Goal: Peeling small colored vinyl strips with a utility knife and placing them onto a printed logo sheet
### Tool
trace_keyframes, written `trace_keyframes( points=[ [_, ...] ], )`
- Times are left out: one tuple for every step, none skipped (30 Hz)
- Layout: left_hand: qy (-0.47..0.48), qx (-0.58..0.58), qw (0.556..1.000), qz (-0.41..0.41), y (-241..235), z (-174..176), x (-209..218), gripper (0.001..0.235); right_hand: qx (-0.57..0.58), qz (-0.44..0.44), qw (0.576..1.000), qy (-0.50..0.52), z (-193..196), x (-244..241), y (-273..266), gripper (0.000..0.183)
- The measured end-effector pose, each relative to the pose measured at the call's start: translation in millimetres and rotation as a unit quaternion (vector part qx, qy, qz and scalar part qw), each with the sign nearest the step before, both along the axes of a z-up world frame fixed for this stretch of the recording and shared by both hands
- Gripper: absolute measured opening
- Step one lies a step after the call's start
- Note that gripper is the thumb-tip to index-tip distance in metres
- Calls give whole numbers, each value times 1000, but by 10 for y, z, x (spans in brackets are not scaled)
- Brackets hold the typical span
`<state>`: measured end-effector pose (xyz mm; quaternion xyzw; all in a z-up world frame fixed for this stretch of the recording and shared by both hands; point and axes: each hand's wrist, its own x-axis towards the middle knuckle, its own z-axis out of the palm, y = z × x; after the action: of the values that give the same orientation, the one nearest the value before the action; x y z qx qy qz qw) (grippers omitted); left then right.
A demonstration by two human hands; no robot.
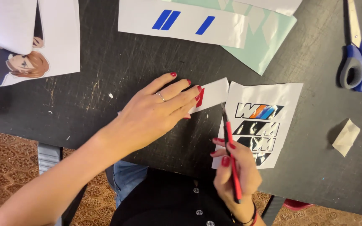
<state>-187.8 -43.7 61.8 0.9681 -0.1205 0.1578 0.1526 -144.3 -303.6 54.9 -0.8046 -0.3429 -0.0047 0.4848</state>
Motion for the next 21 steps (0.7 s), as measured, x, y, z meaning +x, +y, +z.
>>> trace_keyframes(
  points=[
    [2,-1,1000,1,19,-4,3,19,-1,1,1000,2,25,-38,39,12],
    [0,-3,1000,-10,39,-9,6,20,-39,-8,999,-11,48,-77,78,13],
    [-2,-5,1000,-21,59,-15,10,22,-76,-17,997,-25,70,-114,117,16],
    [0,-6,1000,-21,56,-16,14,22,-78,-17,997,-24,15,-175,57,16],
    [-6,-3,1000,-16,52,-20,21,19,-190,-74,979,28,-42,-234,-3,23],
    [-11,-2,1000,-12,39,-26,21,16,-301,-131,941,80,-90,-306,-74,31],
    [-8,-5,1000,-14,30,-23,25,16,-304,-132,940,83,-91,-329,-57,31],
    [-12,-18,1000,-4,21,-21,32,15,-309,-130,937,102,-89,-347,-40,35],
    [-15,-31,999,5,16,-17,36,15,-314,-127,933,120,-87,-366,-19,39],
    [-14,-34,999,5,12,-23,44,15,-316,-126,932,122,-99,-367,27,39],
    [-18,-31,999,10,11,-25,49,15,-294,-139,938,121,-108,-369,76,36],
    [-22,-29,999,15,13,-24,50,15,-271,-151,943,120,-116,-375,128,35],
    [-20,-31,999,15,17,-21,42,15,-274,-150,942,122,-79,-340,183,35],
    [-12,-6,1000,11,29,-16,46,19,-172,-114,972,108,-50,-290,247,31],
    [-5,20,1000,6,39,-8,53,23,-69,-78,990,92,-18,-238,309,40],
    [-4,19,1000,5,44,-22,45,23,-70,-78,990,93,-31,-238,284,40],
    [16,41,999,-6,45,-34,39,29,-51,-72,992,93,-43,-236,256,28],
    [34,63,997,-18,45,-48,40,36,-33,-68,993,92,-57,-231,225,28],
    [34,62,997,-19,52,-28,62,36,-33,-69,993,92,-64,-235,224,28],
    [36,60,997,-18,57,-7,83,35,-31,-77,992,99,-69,-241,220,28],
    [38,57,998,-17,60,14,103,34,-28,-85,990,107,-73,-248,215,28]
  ],
)
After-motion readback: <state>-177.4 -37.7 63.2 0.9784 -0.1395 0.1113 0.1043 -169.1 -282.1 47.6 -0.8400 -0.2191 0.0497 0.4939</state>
